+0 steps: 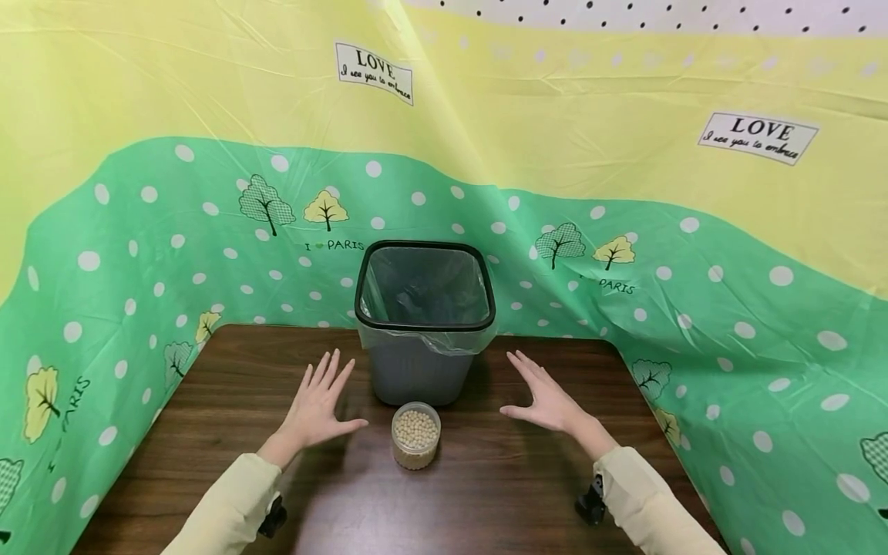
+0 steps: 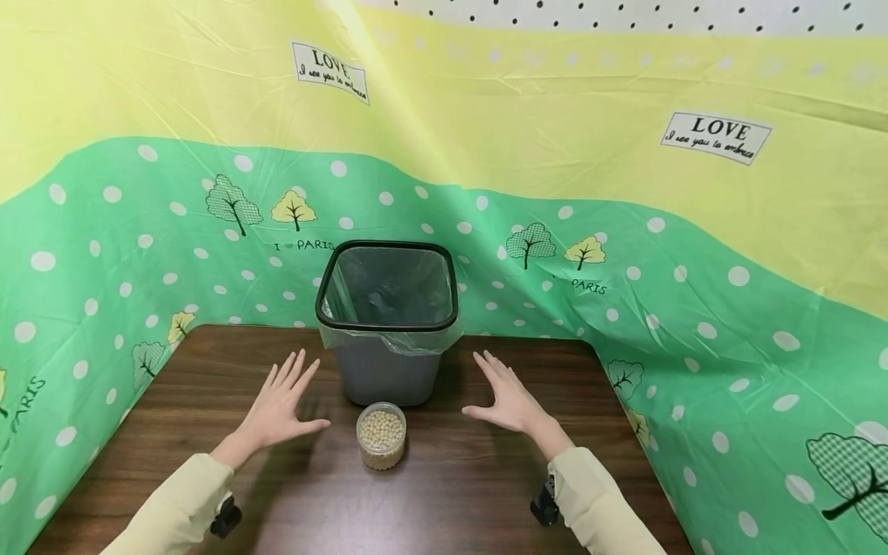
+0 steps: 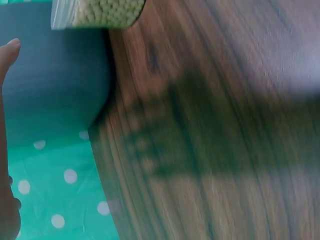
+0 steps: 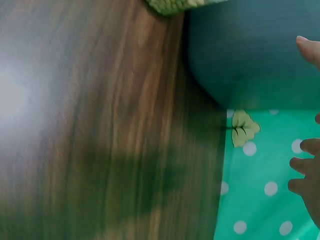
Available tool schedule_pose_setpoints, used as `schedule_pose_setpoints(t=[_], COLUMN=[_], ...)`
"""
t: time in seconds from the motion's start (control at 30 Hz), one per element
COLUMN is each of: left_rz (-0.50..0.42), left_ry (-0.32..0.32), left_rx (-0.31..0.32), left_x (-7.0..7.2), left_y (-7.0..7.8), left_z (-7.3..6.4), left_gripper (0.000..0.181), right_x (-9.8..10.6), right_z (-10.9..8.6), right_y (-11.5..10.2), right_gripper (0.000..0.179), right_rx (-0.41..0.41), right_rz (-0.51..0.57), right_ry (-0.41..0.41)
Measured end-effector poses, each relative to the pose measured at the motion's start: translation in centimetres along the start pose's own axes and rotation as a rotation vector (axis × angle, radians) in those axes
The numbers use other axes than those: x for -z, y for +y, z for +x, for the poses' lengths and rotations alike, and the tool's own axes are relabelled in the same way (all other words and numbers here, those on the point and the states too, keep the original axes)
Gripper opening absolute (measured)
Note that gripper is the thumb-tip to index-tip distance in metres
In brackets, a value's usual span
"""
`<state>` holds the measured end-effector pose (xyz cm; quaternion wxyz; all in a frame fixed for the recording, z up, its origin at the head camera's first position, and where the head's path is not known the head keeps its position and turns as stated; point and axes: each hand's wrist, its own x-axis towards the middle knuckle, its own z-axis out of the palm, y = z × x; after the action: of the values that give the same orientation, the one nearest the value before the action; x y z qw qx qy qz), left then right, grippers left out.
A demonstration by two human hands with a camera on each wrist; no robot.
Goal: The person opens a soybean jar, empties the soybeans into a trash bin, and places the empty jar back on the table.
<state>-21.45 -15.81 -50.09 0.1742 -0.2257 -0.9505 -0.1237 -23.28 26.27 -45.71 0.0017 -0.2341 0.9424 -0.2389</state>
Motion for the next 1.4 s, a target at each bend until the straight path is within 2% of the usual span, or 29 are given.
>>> schedule_pose_setpoints(t=[0.07,0.3,0.53,0.63,0.83,0.93,1.17,1.4], left_rz=[-0.036,-0.158,-0.224,-0.275,-0.390,-0.429,-0.493,-0.548], left_ry=[0.008,0.098,0.123,0.084,-0.088,-0.142,-0.171,-0.141], left_rx=[-0.010,-0.094,-0.125,-0.092,0.023,0.060,0.062,0.046], left_x=[-0.1,-0.5,-1.5,-2.0,-2.8,-3.2,-4.4,-5.3], left_y=[0.6,2.4,3.7,4.4,6.0,6.4,6.8,6.6], left_z=[-0.1,-0.1,-0.3,-0.4,-0.3,-0.1,0.1,0.6], left_gripper=[0.102,0.095,0.094,0.090,0.082,0.085,0.094,0.077], right_x=[-0.6,-3.3,-5.9,-7.1,-9.5,-10.9,-13.4,-15.0], right_z=[-0.1,-0.4,-0.7,-0.8,-0.9,-0.8,-0.3,0.6], right_y=[-0.4,-2.0,-3.1,-3.2,-3.1,-3.1,-3.9,-4.8], right_gripper=[0.096,0.090,0.084,0.084,0.086,0.085,0.080,0.077], right_rx=[0.011,0.068,0.041,0.037,0.068,0.078,0.035,0.042], right_rz=[0.034,0.126,0.198,0.239,0.349,0.410,0.527,0.491], right_ry=[0.008,0.049,0.025,0.024,0.047,0.047,0.019,0.017])
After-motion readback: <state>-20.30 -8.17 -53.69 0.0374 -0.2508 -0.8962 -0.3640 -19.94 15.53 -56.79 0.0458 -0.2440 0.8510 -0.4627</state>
